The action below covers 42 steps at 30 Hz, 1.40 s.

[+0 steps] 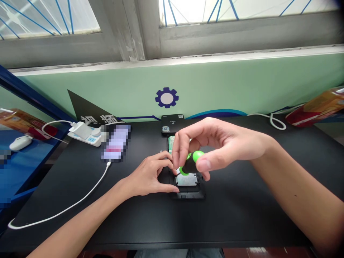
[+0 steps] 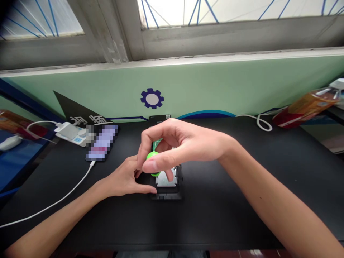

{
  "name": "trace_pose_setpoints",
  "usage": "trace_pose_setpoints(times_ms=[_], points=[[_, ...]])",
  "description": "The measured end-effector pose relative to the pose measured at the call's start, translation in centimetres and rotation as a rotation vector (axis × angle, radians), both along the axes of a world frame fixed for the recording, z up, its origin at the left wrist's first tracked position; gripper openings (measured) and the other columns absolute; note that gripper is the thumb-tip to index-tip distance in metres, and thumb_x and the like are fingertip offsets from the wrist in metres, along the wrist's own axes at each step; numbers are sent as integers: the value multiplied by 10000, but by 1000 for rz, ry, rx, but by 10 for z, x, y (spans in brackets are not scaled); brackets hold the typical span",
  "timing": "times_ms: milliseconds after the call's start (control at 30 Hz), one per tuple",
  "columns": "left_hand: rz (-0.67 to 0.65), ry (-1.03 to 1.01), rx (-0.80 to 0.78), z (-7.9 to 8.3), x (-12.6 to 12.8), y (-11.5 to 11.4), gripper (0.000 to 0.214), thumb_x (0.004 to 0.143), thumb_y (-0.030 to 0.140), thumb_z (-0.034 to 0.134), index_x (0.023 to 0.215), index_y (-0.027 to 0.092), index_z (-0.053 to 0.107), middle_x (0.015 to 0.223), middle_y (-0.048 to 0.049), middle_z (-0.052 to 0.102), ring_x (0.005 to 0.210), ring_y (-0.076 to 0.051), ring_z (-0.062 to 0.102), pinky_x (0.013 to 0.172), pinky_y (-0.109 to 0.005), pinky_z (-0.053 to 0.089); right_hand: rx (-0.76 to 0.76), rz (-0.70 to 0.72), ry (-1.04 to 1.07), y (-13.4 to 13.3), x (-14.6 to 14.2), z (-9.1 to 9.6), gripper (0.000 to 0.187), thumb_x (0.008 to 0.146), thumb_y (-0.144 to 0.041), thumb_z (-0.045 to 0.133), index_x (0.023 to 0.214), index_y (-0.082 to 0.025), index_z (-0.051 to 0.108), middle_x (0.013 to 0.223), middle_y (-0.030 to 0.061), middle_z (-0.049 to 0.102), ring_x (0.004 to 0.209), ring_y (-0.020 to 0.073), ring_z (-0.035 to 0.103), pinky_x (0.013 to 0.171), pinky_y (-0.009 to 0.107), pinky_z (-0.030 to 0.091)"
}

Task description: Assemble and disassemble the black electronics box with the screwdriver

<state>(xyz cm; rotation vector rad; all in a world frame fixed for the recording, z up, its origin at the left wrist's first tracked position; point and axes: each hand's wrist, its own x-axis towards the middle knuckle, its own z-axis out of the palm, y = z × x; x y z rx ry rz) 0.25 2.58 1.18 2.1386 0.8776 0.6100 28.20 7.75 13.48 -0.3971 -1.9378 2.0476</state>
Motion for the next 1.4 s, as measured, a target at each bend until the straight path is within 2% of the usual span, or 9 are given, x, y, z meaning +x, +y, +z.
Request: trace_pose_setpoints(times_ms=[133,367,533,667,800,933,1033,1200,1400], points=[[-1,-7,-28,0,0,0,451,822,528,1043,1079,228,825,1067,-14,694,769,-134,586,681,-268,472,-22,0,31,-1,-2,-3,376,879,-339,1025,1092,-136,790,1133,144,844,784,195,783,617,270,699],[-10,2,-44,3,0,0,460,826,544,1033,1102,231,841,1198,-51,751,865,-176,667,776,-303,560,32,17,127,-1,-4,-6,193,1009,-279,897,1119,-127,848,1090,124,811,688,146,730,540,208,612],[-6,1,-26,1,0,1,462,821,548,1036,1084,225,835,1069,-24,722,810,-161,638,753,-298,531,19,26,85,-1,-3,-4,282,997,-360,912,1156,-136,849,1038,103,813,661,153,738,575,235,587],[-7,-9,2,-1,0,1,476,817,563,1038,1076,218,839,973,-9,664,771,-152,593,726,-295,490,-9,53,84,-2,-3,-1,370,1017,-439,878,1198,-119,839,1158,133,820,610,123,719,574,244,573],[-14,9,15,-2,0,1,483,830,579,1025,1081,215,831,937,-2,643,790,-165,599,721,-294,481,-56,63,71,-2,-2,-1,370,1008,-391,902,1234,-115,803,1150,130,837,598,116,732,599,247,626],[-14,9,-2,1,0,1,461,833,547,1031,1082,222,817,1089,-24,721,845,-172,643,760,-303,507,-108,15,91,-2,-2,-3,381,886,-248,1015,1136,-123,757,1182,153,851,656,133,763,595,247,674],[-17,-17,-30,2,0,0,439,841,521,1032,1097,235,818,1203,-40,742,926,-191,694,809,-313,542,-125,-18,110,-3,-4,-3,423,810,-186,1064,1066,-140,730,1106,130,859,709,152,766,564,229,681],[-17,-14,-31,2,0,0,443,831,540,1035,1091,239,841,1181,-36,751,832,-162,670,762,-310,546,-81,0,161,-3,-6,-2,389,849,-180,1042,1116,-157,761,1093,78,822,685,121,744,522,178,652],[-15,-5,-61,4,0,0,446,843,538,1025,1129,252,840,1249,-42,770,1017,-224,729,868,-329,585,-2,35,86,-1,-3,-3,294,908,-273,1015,1094,-128,839,1038,97,824,601,114,721,481,172,590]])
